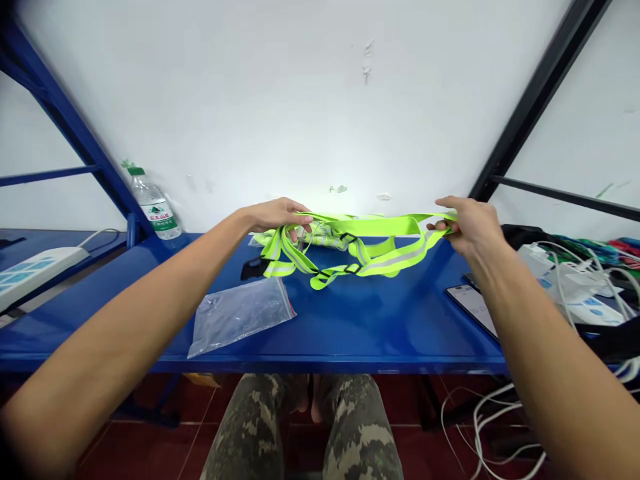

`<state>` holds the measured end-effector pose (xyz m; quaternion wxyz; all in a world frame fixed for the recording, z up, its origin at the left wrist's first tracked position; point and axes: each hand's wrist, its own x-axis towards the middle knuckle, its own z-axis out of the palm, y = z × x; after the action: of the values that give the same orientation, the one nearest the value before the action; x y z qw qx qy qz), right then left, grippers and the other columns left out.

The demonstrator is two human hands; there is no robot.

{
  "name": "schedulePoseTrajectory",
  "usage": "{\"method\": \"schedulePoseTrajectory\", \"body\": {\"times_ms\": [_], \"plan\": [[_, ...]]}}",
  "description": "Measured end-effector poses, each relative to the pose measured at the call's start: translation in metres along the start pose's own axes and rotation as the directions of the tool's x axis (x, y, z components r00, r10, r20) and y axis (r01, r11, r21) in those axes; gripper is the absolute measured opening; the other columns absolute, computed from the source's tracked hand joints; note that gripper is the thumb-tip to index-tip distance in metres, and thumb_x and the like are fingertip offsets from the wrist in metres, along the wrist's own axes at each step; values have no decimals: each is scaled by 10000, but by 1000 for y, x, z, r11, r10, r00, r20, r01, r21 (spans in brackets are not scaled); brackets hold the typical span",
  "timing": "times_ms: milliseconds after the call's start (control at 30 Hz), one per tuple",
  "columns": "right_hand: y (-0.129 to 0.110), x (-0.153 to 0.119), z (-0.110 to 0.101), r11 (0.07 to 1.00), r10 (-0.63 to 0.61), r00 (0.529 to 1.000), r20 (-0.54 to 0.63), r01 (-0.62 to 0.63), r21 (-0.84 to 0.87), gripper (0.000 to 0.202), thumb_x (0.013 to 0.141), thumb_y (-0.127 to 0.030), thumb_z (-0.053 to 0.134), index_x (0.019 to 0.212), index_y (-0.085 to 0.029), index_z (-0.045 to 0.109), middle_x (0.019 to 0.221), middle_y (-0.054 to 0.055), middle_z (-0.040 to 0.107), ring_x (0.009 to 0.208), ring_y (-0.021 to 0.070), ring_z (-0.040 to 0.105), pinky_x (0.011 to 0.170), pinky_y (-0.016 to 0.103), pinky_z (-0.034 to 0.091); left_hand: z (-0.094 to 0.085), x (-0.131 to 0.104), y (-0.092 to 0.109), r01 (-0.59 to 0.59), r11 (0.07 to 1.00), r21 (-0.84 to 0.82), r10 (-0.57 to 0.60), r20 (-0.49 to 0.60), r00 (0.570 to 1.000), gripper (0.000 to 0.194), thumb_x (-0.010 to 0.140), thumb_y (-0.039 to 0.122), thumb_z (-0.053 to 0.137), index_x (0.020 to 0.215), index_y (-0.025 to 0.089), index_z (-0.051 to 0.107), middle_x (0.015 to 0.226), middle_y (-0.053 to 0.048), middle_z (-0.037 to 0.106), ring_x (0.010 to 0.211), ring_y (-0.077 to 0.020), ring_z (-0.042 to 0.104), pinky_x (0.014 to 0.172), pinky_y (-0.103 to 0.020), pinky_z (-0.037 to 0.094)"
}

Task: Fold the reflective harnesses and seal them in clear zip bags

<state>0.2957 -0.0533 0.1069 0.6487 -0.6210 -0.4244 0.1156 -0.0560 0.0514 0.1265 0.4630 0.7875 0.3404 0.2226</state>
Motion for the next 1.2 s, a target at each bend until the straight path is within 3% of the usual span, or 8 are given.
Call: {"method": "schedulePoseTrajectory", "body": {"times_ms": [200,300,400,600,800,1000,1100,1200], "plan": [[-13,-25,44,866,-180,973,142,225,-446,108,703,-224,651,792,-167,673,731,83,651,779,252,633,862,500,501,32,12,-1,-27,1000,15,29,-128,991,372,873,483,566,709,170,684,699,-77,647,536,-150,545,539,-278,407],[-18,-44,79,980,-136,755,641,196,-24,356,660,-245,756,997,-171,672,949,101,713,923,250,666,873,452,542,53,23,6,-82,988,-131,49,-234,971,280,862,390,530,737,171,652,714,-73,631,588,-158,534,552,-280,414],[-19,-47,101,996,-88,634,768,57,67,382,626,-205,787,981,-178,649,920,76,719,830,224,677,813,432,572,53,32,15,-154,930,-333,42,-321,946,180,800,327,563,802,161,635,761,-65,628,645,-162,568,584,-285,454],[-31,-7,92,987,-156,884,441,127,95,175,664,-109,684,659,-181,525,628,-13,601,550,122,559,626,343,561,16,30,15,-202,967,-156,82,-561,824,285,619,189,725,894,151,661,676,-12,570,554,-102,484,538,-239,376],[-71,16,77,983,-181,969,168,173,61,214,750,-137,655,676,-177,459,502,-57,443,502,97,533,628,335,519,2,14,17,-171,960,223,241,-343,908,468,527,295,874,922,131,684,650,8,529,679,-162,535,672,-283,410],[-72,47,47,760,-569,821,-48,503,-412,206,648,-22,683,801,-122,587,715,14,574,695,116,543,706,327,467,-36,6,13,204,852,483,274,-742,613,405,795,504,627,983,145,650,973,-91,650,952,-259,555,793,-370,395],[-56,72,35,883,-384,912,-144,318,-346,347,742,-39,655,1075,-83,568,866,81,618,732,125,571,645,312,447,-60,-2,1,341,832,437,247,-844,477,672,805,708,482,1132,139,625,1148,-127,640,1051,-283,525,776,-406,359],[-44,97,30,967,-204,945,-256,153,-205,329,898,-102,537,1215,-61,460,960,133,617,731,116,591,613,305,436,-81,-7,-13,341,797,499,246,-783,572,927,842,777,163,1276,46,534,1121,-165,631,1118,-311,491,774,-455,323]]}}
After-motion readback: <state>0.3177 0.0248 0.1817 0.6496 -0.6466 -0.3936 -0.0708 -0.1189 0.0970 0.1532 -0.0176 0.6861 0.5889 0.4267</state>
